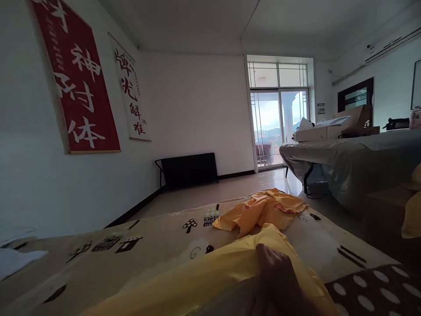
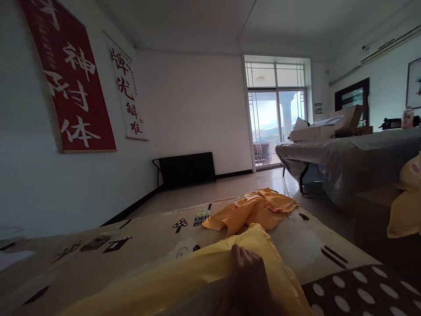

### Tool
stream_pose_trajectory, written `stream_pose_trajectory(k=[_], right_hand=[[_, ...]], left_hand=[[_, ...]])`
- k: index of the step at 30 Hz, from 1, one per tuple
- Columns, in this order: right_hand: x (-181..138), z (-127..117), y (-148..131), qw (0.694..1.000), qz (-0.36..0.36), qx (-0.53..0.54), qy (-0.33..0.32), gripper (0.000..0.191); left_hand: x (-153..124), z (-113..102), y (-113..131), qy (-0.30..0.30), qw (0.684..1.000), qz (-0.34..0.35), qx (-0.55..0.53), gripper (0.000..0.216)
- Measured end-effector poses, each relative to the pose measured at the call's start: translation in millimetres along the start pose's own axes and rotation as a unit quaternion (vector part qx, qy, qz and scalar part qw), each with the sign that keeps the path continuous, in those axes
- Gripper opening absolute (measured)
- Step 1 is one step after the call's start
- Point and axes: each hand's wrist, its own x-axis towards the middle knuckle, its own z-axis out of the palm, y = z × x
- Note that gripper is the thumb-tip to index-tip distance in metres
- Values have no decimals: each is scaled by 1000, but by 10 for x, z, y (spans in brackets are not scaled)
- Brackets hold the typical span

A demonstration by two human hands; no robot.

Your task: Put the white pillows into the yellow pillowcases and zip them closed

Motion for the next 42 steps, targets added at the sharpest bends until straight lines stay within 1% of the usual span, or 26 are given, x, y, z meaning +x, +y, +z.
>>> stream_pose_trajectory(k=[2,4,5,6,7,8,10,12,13,14,15,17,18,19,21,22,24,25,27,29,30,32,35,37,39,42], right_hand=[[30,-49,-3,1000,12,20,-19,26],[70,-84,-15,998,19,50,-36,25],[90,-97,-25,997,22,65,-44,25],[107,-109,-37,995,24,80,-54,24],[121,-122,-50,993,28,89,-66,23],[132,-137,-61,992,34,89,-79,23],[151,-177,-70,991,48,63,-109,24],[182,-243,-48,989,28,24,-142,28],[208,-290,-25,987,2,9,-162,29],[244,-349,1,983,-32,0,-183,30],[289,-420,29,977,-65,-7,-202,31],[402,-599,64,966,-112,-24,-233,32],[463,-700,65,960,-125,-37,-248,31],[524,-801,50,953,-135,-54,-266,30],[628,-969,-15,934,-143,-90,-314,24],[665,-1019,-57,925,-143,-105,-335,22],[698,-1025,-130,920,-127,-118,-351,20],[691,-982,-151,925,-114,-115,-345,21],[634,-833,-156,937,-83,-101,-323,20],[532,-678,-135,946,-47,-92,-308,19],[472,-625,-127,950,-25,-93,-297,21],[361,-596,-133,962,28,-104,-253,23],[277,-683,-174,974,96,-112,-173,23],[287,-713,-162,974,123,-98,-161,23],[323,-661,-82,976,143,-60,-153,26],[377,-499,116,980,171,25,-97,35]], left_hand=[[331,88,-84,-22,998,-62,24,37],[588,224,-97,-57,979,-184,65,42],[641,296,-77,-72,963,-243,89,43],[629,359,-47,-81,951,-278,109,44],[549,406,-9,-86,946,-287,121,43],[414,427,30,-89,948,-278,126,41],[60,381,96,-108,966,-211,108,38],[-234,231,123,-155,973,-152,74,45],[-312,135,117,-186,972,-132,52,46],[-336,39,99,-212,969,-120,28,44],[-313,-50,71,-225,967,-120,2,38],[-182,-179,6,-212,966,-140,-46,28],[-104,-213,-25,-198,967,-148,-69,28],[-36,-225,-50,-189,966,-155,-86,30],[42,-194,-80,-196,959,-173,-104,34],[47,-160,-84,-203,955,-186,-109,36],[5,-82,-75,-189,951,-206,-129,36],[-33,-47,-62,-171,951,-213,-147,34],[-116,5,-25,-111,951,-220,-185,34],[-178,38,19,-58,953,-223,-196,39],[-194,51,39,-44,955,-221,-192,44],[-192,73,64,-33,960,-206,-184,51],[-118,103,51,-40,970,-173,-169,56],[-44,124,15,-63,977,-153,-132,46],[28,149,-26,-106,986,-115,-66,36],[107,186,-80,-160,986,-29,25,36]])
